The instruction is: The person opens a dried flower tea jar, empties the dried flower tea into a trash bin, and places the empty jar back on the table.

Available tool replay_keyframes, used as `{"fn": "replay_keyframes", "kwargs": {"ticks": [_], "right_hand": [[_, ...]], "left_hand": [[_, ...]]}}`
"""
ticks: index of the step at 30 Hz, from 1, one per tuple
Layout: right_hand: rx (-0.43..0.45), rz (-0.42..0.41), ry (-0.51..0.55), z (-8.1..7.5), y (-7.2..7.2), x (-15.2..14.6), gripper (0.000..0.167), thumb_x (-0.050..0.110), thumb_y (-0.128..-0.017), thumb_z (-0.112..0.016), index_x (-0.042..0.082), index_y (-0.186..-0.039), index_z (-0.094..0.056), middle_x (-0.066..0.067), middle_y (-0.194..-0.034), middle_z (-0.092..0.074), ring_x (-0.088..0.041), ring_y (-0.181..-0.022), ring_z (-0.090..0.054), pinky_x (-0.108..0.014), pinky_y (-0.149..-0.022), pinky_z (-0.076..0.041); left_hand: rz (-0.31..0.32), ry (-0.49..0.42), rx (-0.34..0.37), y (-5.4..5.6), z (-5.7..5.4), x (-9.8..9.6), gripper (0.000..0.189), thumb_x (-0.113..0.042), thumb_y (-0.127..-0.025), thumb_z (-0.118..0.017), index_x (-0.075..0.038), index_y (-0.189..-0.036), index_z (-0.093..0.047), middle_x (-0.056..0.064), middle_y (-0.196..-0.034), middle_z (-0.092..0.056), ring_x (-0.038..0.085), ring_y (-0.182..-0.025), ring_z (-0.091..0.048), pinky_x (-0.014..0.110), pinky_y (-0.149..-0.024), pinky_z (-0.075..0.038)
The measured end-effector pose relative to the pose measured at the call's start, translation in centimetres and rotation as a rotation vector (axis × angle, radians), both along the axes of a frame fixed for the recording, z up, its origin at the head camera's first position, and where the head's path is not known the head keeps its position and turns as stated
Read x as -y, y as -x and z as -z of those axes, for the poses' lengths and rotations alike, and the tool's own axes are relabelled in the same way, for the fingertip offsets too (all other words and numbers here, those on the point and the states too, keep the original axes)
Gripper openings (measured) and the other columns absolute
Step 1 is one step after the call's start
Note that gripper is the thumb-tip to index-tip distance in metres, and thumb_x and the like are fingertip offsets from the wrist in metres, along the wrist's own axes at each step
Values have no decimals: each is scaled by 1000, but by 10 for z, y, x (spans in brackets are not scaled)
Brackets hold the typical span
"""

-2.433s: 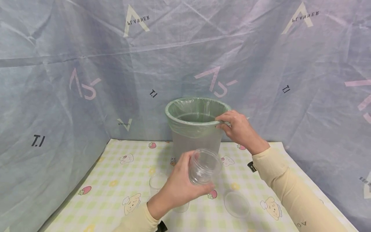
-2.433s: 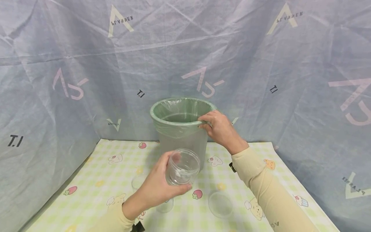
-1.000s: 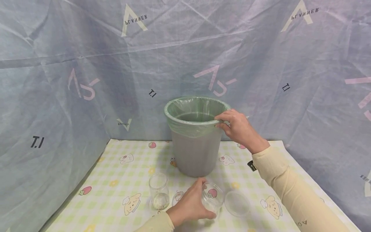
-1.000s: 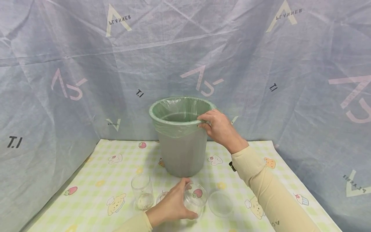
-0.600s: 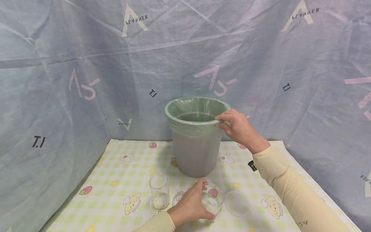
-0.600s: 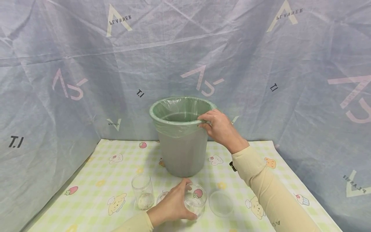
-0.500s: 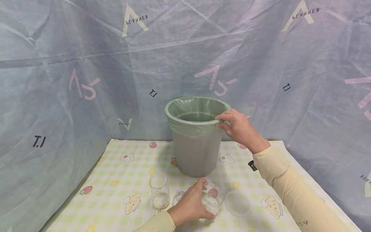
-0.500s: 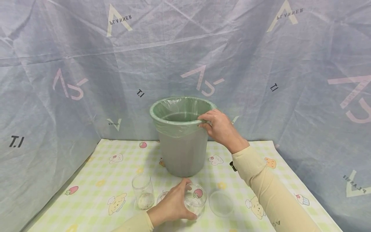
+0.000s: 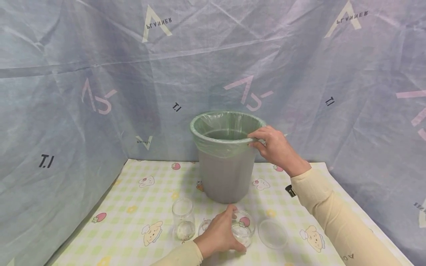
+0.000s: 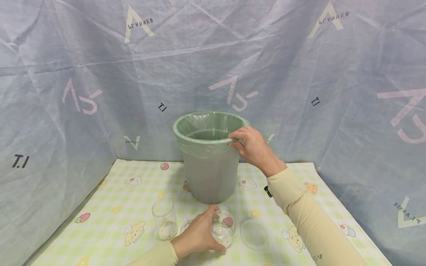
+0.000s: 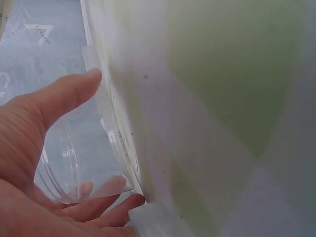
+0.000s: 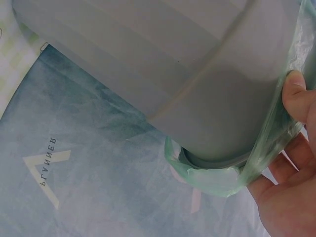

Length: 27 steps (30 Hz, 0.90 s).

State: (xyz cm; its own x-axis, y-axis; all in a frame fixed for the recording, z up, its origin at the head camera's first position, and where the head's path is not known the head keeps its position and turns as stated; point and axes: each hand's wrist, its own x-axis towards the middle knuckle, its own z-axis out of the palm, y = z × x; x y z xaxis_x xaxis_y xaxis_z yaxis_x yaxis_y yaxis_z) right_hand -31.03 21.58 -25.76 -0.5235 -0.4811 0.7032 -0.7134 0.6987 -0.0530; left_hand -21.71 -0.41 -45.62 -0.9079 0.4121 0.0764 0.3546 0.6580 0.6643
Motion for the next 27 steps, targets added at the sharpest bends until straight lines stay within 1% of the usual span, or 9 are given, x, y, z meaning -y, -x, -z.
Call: {"fn": "replay_keyframes", "kwargs": {"ticks": [9,15,22,27], "right_hand": [[-4,-5,3,0,0,0,28,2,-85,-82,3,-113,-78,-12,-105,-75,-32,-103,-67,-48,-84,-55],[-1,-10,9,1,1,0,28,2,-85,-83,4,-113,-78,-11,-105,-75,-31,-102,-67,-48,-84,-55],[0,-17,8,-1,-1,0,28,2,-85,-83,3,-112,-78,-11,-106,-75,-32,-103,-66,-49,-86,-55],[6,-22,-15,-1,-4,-1,29,4,-86,-82,3,-115,-76,-11,-108,-74,-32,-105,-65,-49,-87,-55]], "left_hand": [[-3,32,-61,0,0,-1,111,-34,-48,-105,-13,-138,-45,9,-124,-69,34,-115,-66,46,-98,-53],[5,45,-47,0,-1,0,117,-37,-47,-106,-10,-143,-44,12,-126,-68,36,-116,-65,48,-99,-53],[15,58,-57,0,-2,1,120,-39,-46,-106,-9,-143,-43,13,-125,-68,35,-114,-65,47,-98,-54],[17,57,-23,0,-3,1,123,-41,-44,-105,-9,-146,-41,14,-127,-68,36,-117,-64,50,-100,-53]]}}
